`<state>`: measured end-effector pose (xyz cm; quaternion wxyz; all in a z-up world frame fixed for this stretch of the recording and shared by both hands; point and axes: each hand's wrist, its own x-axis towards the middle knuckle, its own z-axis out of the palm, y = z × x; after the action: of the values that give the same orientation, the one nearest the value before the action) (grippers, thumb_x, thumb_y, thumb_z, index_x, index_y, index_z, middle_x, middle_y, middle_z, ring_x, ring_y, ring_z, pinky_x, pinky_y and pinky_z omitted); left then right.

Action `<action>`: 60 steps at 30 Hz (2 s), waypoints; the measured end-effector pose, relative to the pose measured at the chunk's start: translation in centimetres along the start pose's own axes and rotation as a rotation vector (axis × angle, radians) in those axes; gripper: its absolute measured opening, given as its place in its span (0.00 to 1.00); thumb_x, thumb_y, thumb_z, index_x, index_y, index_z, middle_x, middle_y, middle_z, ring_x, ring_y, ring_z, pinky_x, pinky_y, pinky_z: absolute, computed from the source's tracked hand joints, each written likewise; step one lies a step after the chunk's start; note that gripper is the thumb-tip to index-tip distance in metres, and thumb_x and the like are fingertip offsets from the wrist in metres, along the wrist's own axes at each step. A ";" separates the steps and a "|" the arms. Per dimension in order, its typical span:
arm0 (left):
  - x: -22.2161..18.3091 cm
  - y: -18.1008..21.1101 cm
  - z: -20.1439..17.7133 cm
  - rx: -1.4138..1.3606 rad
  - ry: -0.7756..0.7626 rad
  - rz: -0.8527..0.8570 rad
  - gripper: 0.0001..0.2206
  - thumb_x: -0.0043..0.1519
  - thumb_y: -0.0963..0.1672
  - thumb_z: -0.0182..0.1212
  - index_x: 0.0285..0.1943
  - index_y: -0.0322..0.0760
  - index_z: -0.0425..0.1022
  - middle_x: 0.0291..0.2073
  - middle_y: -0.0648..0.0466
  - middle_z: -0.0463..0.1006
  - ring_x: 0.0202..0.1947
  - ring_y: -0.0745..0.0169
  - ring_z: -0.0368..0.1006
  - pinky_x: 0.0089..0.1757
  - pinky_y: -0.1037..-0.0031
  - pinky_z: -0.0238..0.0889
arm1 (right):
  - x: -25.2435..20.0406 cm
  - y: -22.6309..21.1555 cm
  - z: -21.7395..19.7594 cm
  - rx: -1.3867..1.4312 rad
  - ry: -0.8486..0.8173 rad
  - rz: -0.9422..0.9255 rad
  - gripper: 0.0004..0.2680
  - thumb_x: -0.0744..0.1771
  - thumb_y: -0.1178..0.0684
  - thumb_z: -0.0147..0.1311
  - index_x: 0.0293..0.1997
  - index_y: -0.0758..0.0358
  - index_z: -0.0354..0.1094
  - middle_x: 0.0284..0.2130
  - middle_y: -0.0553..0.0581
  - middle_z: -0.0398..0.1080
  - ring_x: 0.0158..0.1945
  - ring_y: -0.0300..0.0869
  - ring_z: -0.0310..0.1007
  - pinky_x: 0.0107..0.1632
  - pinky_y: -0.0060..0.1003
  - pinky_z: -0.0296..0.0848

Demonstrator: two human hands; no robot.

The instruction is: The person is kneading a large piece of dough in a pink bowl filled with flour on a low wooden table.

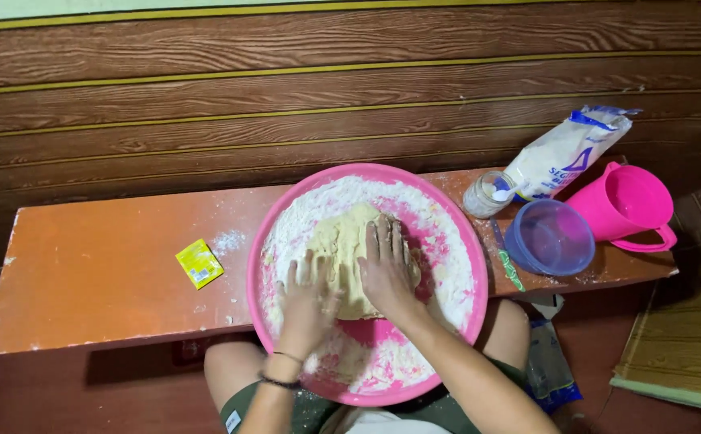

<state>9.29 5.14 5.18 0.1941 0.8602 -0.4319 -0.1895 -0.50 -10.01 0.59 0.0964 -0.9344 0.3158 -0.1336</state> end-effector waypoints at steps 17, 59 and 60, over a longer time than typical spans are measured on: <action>11.3 7.1 -0.3 0.256 -0.288 -0.012 0.35 0.63 0.64 0.41 0.80 0.72 0.38 0.81 0.59 0.29 0.78 0.33 0.25 0.67 0.34 0.32 | -7.6 -2.4 -4.0 0.171 -0.159 -0.228 0.08 0.63 0.53 0.46 0.35 0.62 0.73 0.45 0.65 0.66 0.61 0.58 0.51 0.64 0.65 0.43; 6.6 3.0 -1.7 -0.074 -0.090 -0.405 0.46 0.60 0.70 0.32 0.83 0.56 0.25 0.76 0.35 0.41 0.73 0.26 0.44 0.60 0.34 0.51 | -3.8 1.4 2.1 0.556 0.081 0.274 0.25 0.66 0.44 0.59 0.72 0.56 0.59 0.55 0.68 0.67 0.61 0.59 0.65 0.65 0.52 0.61; 6.3 2.1 -1.0 -0.087 -0.068 -0.423 0.47 0.60 0.70 0.35 0.83 0.54 0.28 0.74 0.34 0.48 0.70 0.26 0.52 0.59 0.38 0.56 | -5.4 1.2 3.7 0.414 0.238 0.090 0.26 0.65 0.47 0.61 0.73 0.57 0.59 0.48 0.67 0.69 0.53 0.60 0.68 0.60 0.52 0.64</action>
<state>11.89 -1.04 6.10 0.1722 0.9155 -0.2395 -0.2735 -4.19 -7.32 -4.24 0.2538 -0.8575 0.3320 -0.3001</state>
